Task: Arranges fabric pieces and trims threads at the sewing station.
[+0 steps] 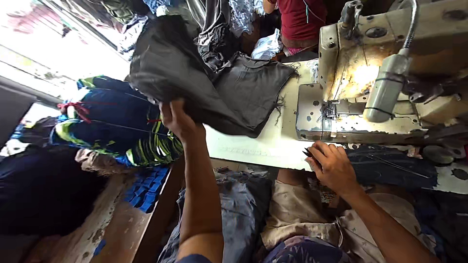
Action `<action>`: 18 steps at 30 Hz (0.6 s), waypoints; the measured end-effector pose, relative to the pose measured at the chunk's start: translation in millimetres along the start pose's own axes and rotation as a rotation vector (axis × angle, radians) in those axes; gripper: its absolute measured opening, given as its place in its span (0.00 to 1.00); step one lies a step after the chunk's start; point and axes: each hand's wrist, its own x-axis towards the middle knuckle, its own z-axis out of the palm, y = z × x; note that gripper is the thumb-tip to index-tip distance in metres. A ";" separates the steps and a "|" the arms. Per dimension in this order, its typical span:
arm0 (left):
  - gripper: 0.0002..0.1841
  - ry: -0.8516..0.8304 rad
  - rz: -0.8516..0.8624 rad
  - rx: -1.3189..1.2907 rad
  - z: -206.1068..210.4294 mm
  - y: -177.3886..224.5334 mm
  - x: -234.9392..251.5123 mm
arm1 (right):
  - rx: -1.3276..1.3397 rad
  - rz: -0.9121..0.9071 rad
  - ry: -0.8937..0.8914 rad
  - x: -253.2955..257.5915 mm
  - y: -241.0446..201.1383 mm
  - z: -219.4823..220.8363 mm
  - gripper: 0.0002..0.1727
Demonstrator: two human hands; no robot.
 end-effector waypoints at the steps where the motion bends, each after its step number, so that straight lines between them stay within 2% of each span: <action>1: 0.17 -0.039 -0.015 0.076 -12.4 12.1 -30.1 | -0.002 -0.006 0.008 -0.9 0.7 0.6 0.25; 4: 0.17 -0.128 -0.145 0.244 -32.7 24.8 -109.4 | -0.007 -0.018 0.017 -1.9 0.5 0.4 0.26; 7: 0.17 -0.254 -0.235 0.419 -40.6 -9.6 -154.0 | -0.028 -0.024 0.025 -3.6 -0.9 0.0 0.25; 9: 0.17 -0.294 -0.248 0.510 -39.1 -35.7 -158.1 | -0.045 -0.027 0.027 -5.0 -1.3 -0.9 0.26; 12: 0.17 -0.317 -0.278 0.526 -18.2 -37.8 -138.6 | -0.054 -0.026 0.027 -2.8 -3.1 -2.0 0.26; 18: 0.16 -0.327 -0.307 0.269 42.7 -77.9 -120.2 | -0.087 -0.028 0.007 -0.8 -4.6 -0.8 0.26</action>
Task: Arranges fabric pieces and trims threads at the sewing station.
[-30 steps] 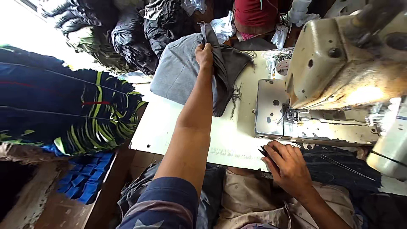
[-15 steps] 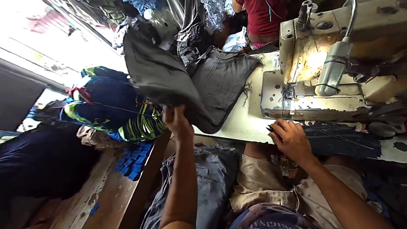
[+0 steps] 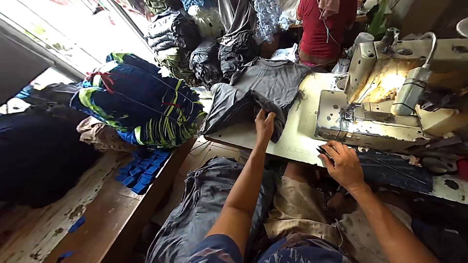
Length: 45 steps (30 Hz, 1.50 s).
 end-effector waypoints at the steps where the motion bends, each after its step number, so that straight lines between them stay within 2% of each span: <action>1: 0.16 0.012 -0.012 -0.006 11.1 0.1 6.2 | -0.003 0.001 0.001 0.2 -0.5 -0.1 0.26; 5: 0.15 0.063 -0.034 -0.027 49.7 0.3 37.4 | -0.008 -0.007 0.011 0.2 -0.9 1.0 0.26; 10: 0.16 0.110 0.020 -0.140 90.8 -13.1 75.5 | -0.011 -0.004 0.007 0.9 -2.1 1.1 0.25; 15: 0.18 0.160 0.033 -0.270 101.8 -20.7 76.2 | 0.012 0.014 0.000 0.0 -3.5 3.1 0.25; 17: 0.18 0.180 0.013 -0.404 103.4 -17.1 63.8 | 0.024 0.016 0.003 0.6 -1.0 2.8 0.25; 20: 0.15 0.227 -0.144 -0.562 88.3 -0.7 29.9 | 0.063 0.000 -0.017 -2.7 -3.7 1.1 0.26; 22: 0.11 0.295 -0.178 -0.603 68.6 25.9 2.4 | 0.071 -0.011 -0.008 -0.5 -3.4 -0.5 0.28; 24: 0.13 0.345 -0.235 -0.633 48.2 57.5 -35.3 | 0.070 -0.011 0.000 0.0 -1.6 -1.0 0.28; 26: 0.17 0.258 -0.338 -0.654 30.1 72.1 -85.5 | 0.067 -0.010 -0.009 -2.4 -1.1 -1.3 0.27; 28: 0.20 0.007 -0.468 -0.616 14.3 70.0 -138.1 | 0.068 -0.019 -0.022 -2.1 -0.9 -2.0 0.27; 30: 0.20 -0.354 -0.575 -0.521 -1.8 66.2 -173.0 | 0.081 -0.015 -0.035 -1.3 -0.1 -3.3 0.28; 31: 0.19 -0.535 -0.567 -0.444 -11.3 69.7 -178.8 | 0.083 -0.009 -0.036 -0.8 0.6 -3.5 0.27; 32: 0.18 -0.655 -0.491 -0.365 -21.7 74.3 -178.0 | 0.085 -0.003 -0.035 -0.9 0.9 -3.1 0.27; 33: 0.17 -0.688 -0.373 -0.288 -33.2 78.8 -171.5 | 0.085 0.002 -0.036 -1.4 0.7 -2.7 0.26; 34: 0.15 -0.650 -0.240 -0.206 -46.0 82.3 -158.4 | 0.084 0.005 -0.041 -1.7 0.2 -2.7 0.26; 36: 0.14 -0.454 0.014 0.006 -71.8 83.6 -115.7 | 0.079 0.003 -0.044 -1.8 -0.4 -2.8 0.26; 38: 0.14 -0.239 0.175 0.347 -95.7 69.7 -64.7 | 0.069 0.002 -0.044 -2.6 -1.2 -2.4 0.26; 40: 0.20 -0.126 0.217 0.718 -105.6 39.0 -24.0 | 0.061 0.002 -0.040 -3.5 -2.3 -2.9 0.26; 42: 0.35 -0.167 0.144 1.022 -90.7 -1.3 -8.1 | 0.056 0.002 -0.035 -4.0 -2.9 -3.4 0.25; 43: 0.43 -0.218 0.113 1.120 -78.9 -17.8 -8.4 | 0.054 0.004 -0.037 -4.5 -3.3 -3.4 0.25; 45: 0.50 -0.272 0.155 1.187 -57.8 -24.5 -21.4 | 0.053 0.006 -0.043 -4.8 -3.9 -3.9 0.25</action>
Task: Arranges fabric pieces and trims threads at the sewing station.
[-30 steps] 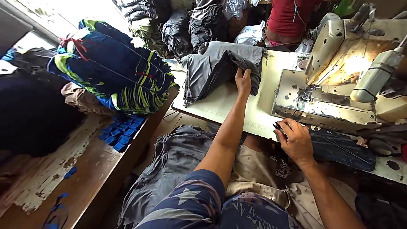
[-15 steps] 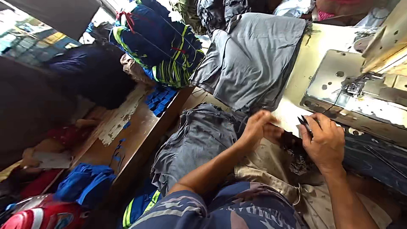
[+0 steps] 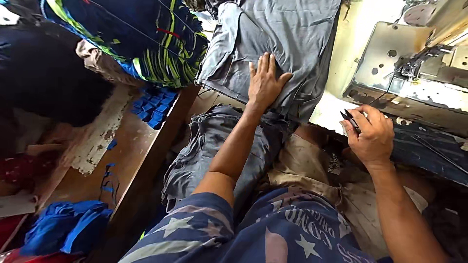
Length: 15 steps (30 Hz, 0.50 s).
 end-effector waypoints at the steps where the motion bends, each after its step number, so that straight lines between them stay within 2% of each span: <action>1: 0.49 -0.014 0.036 -0.006 0.4 11.0 -10.9 | -0.002 0.001 -0.002 -0.4 -0.3 -0.6 0.25; 5: 0.46 0.086 0.208 -0.085 -2.5 36.5 -81.1 | -0.015 0.003 -0.011 1.4 -2.5 -0.5 0.25; 7: 0.40 0.047 0.291 -0.186 -11.0 48.0 -127.7 | -0.020 -0.002 -0.018 1.4 -2.4 -1.1 0.25; 9: 0.27 0.027 0.333 -0.377 -12.5 49.5 -169.2 | -0.019 -0.014 -0.008 1.1 -2.0 -0.6 0.25; 11: 0.12 0.026 0.227 -0.611 -14.4 44.2 -198.1 | -0.016 -0.033 -0.008 0.0 -2.3 0.2 0.25; 12: 0.10 0.023 0.120 -0.686 -19.0 40.7 -205.9 | -0.023 -0.047 -0.015 -1.2 -3.1 0.6 0.25; 13: 0.10 0.030 -0.010 -0.711 -24.1 36.2 -208.7 | -0.030 -0.063 -0.027 -1.6 -4.1 0.2 0.25; 15: 0.19 0.027 -0.286 -0.751 -30.0 22.2 -198.5 | -0.052 -0.076 -0.053 -0.1 -7.0 -1.0 0.24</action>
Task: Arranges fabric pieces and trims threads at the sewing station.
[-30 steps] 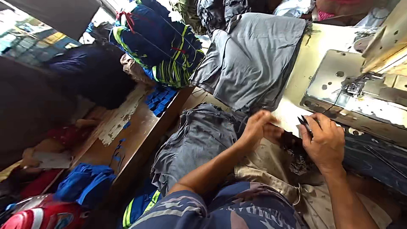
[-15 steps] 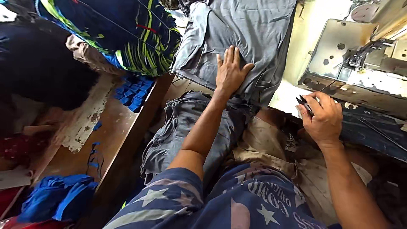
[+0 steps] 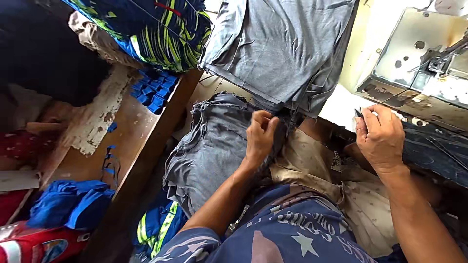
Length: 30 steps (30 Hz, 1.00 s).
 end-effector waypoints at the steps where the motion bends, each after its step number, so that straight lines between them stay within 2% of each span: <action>1: 0.24 0.028 -0.116 -0.078 -3.1 -5.8 13.9 | -0.009 0.001 -0.009 1.4 -1.8 -0.5 0.23; 3: 0.30 0.007 -0.257 -0.304 -3.9 -17.5 43.0 | -0.012 0.009 -0.023 3.2 -3.5 -1.1 0.21; 5: 0.21 -0.079 -0.249 -0.484 0.3 -20.9 60.9 | -0.004 0.017 -0.008 6.1 -2.7 -1.4 0.19; 6: 0.21 -0.118 -0.231 -0.520 2.8 -18.1 64.0 | 0.007 0.024 0.006 7.1 -1.4 -1.7 0.18; 14: 0.24 -0.214 -0.134 -0.521 7.9 13.5 37.5 | 0.102 0.064 0.082 1.7 6.5 1.5 0.17; 17: 0.24 -0.329 -0.116 -0.372 15.5 27.3 15.7 | 0.194 0.102 0.080 3.1 8.8 -2.1 0.17; 19: 0.23 -0.387 -0.107 -0.255 29.4 25.0 6.3 | 0.354 0.151 0.071 3.8 11.5 -7.7 0.17; 23: 0.22 -0.547 -0.009 -0.035 37.6 22.5 7.9 | 0.578 0.247 0.101 4.8 6.5 -25.6 0.17; 25: 0.23 -0.536 -0.027 0.086 29.9 21.3 14.1 | 0.622 0.214 0.087 5.1 -2.3 -36.5 0.15; 27: 0.26 -0.498 -0.159 0.196 16.1 20.7 22.3 | 0.652 0.171 0.039 4.5 -9.9 -45.0 0.14; 29: 0.36 -0.403 -0.262 0.201 6.7 17.5 25.5 | 0.689 0.159 -0.023 2.5 -16.2 -48.0 0.14; 30: 0.37 -0.341 -0.261 0.177 5.8 14.7 25.7 | 0.714 0.163 -0.053 0.9 -19.4 -47.4 0.13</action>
